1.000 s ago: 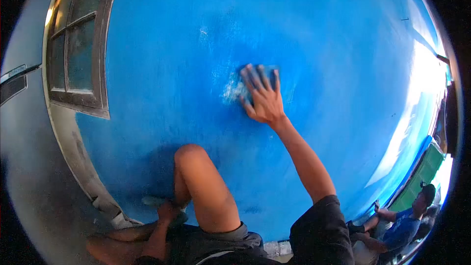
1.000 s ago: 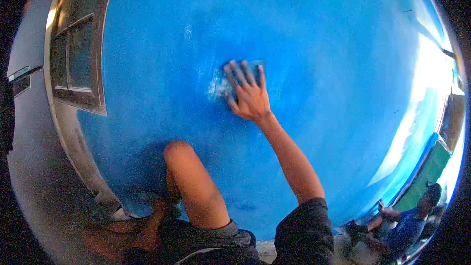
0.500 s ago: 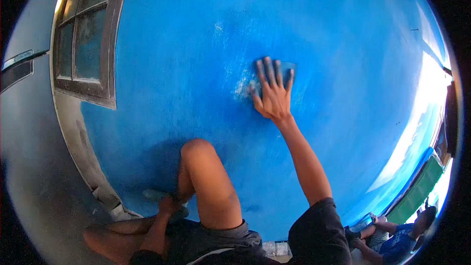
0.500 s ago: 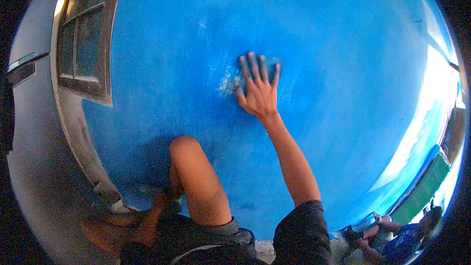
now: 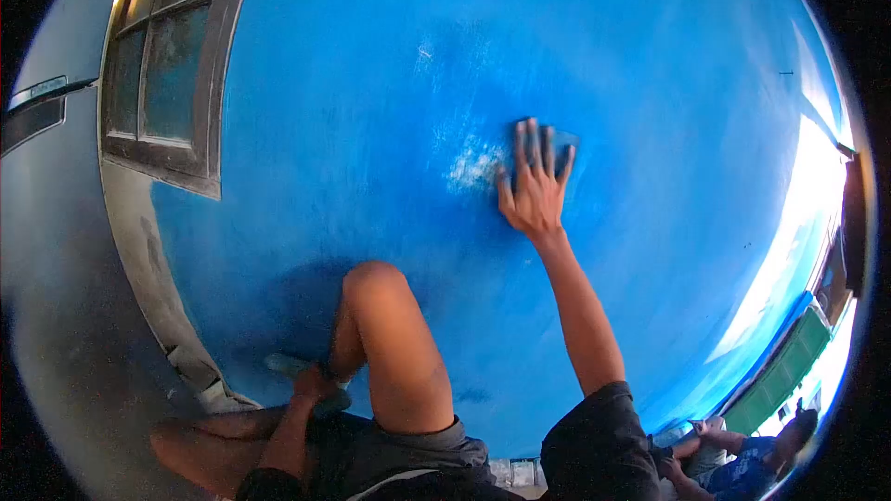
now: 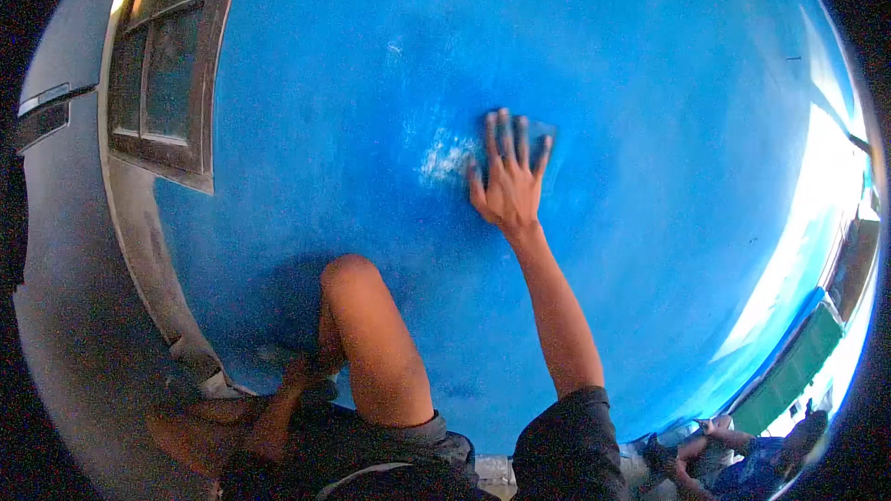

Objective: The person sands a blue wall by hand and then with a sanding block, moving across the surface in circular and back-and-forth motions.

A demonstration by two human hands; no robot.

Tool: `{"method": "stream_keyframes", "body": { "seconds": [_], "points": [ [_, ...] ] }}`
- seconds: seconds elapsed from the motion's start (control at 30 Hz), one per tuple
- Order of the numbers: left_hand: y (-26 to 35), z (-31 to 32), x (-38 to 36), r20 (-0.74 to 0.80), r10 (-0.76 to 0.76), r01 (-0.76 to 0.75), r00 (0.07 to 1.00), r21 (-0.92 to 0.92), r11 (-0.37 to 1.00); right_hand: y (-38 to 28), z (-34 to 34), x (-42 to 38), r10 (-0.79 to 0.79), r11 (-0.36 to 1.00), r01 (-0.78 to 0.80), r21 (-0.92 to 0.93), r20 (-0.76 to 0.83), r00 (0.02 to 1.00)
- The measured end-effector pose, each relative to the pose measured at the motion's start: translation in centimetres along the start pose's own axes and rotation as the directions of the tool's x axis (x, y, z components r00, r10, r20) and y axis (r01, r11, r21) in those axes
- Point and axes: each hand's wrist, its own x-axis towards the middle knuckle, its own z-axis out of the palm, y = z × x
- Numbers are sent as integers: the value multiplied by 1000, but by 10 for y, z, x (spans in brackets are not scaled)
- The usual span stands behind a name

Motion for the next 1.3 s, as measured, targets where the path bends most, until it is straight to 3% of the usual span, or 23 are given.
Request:
{"method": "stream_keyframes", "body": {
  "seconds": [0.03,0.07,0.1,0.17,0.2,0.23,0.27,0.3,0.37,0.47,0.53,0.6,0.67,0.8,0.9,1.03,1.1,1.13,1.2,1.23,1.3],
  "points": [
    [-7,8,5,-2,3,-3,1000,1,1000,0,-5,1,-194,980,186,65,142,971],
    [-12,13,13,-22,40,-40,999,-19,999,12,8,1,-112,990,109,86,31,993],
    [-10,11,16,-42,74,-75,996,-40,996,12,12,5,-117,990,114,86,21,993],
    [-14,11,16,-6,96,-96,995,-114,989,11,21,1,145,988,-140,63,-80,986],
    [-18,12,15,32,128,-120,991,-179,976,8,16,-1,148,988,-143,64,-76,986],
    [-21,15,12,38,127,-118,991,-175,978,4,8,-5,30,1000,-30,-4,-24,999],
    [-22,18,9,-36,128,-130,991,-92,987,2,2,-6,-87,994,89,-65,33,996],
    [-23,20,11,-116,135,-136,984,-9,991,4,2,-4,-86,994,87,-65,29,996],
    [-11,3,5,-95,115,-119,989,-30,992,10,5,-1,80,997,-81,20,13,997],
    [-12,5,4,-37,71,-71,997,-10,997,4,15,-2,180,983,-178,37,-58,982],
    [-12,8,3,-13,55,-54,998,33,998,6,17,-7,146,989,-144,34,-45,988],
    [-10,3,2,-52,43,-46,998,-63,997,12,16,-6,120,992,-119,31,-43,992],
    [5,-15,-5,-29,41,-42,999,-46,998,23,14,2,240,965,-226,135,-96,966],
    [0,-6,-3,26,52,-50,998,-71,996,25,13,4,311,946,-299,125,-98,945],
    [-4,-2,7,76,34,-30,997,-44,999,29,12,-2,152,988,-150,37,-64,986],
    [-7,-5,-4,50,94,-88,994,-111,990,32,9,-8,118,993,-116,39,-58,991],
    [-10,0,0,0,144,-144,990,78,987,31,10,-5,122,992,-120,25,-68,990],
    [-12,6,6,-7,147,-145,989,80,986,31,12,-4,123,992,-121,26,-76,990],
    [-18,20,14,-99,129,-140,987,-110,984,31,13,-6,132,991,-131,14,-73,989],
    [-23,26,25,-93,126,-136,988,-105,985,31,13,-5,136,991,-136,16,-67,988],
    [-39,41,42,93,141,-115,986,-242,963,30,12,-6,123,992,-124,-2,-81,989]
  ]
}}
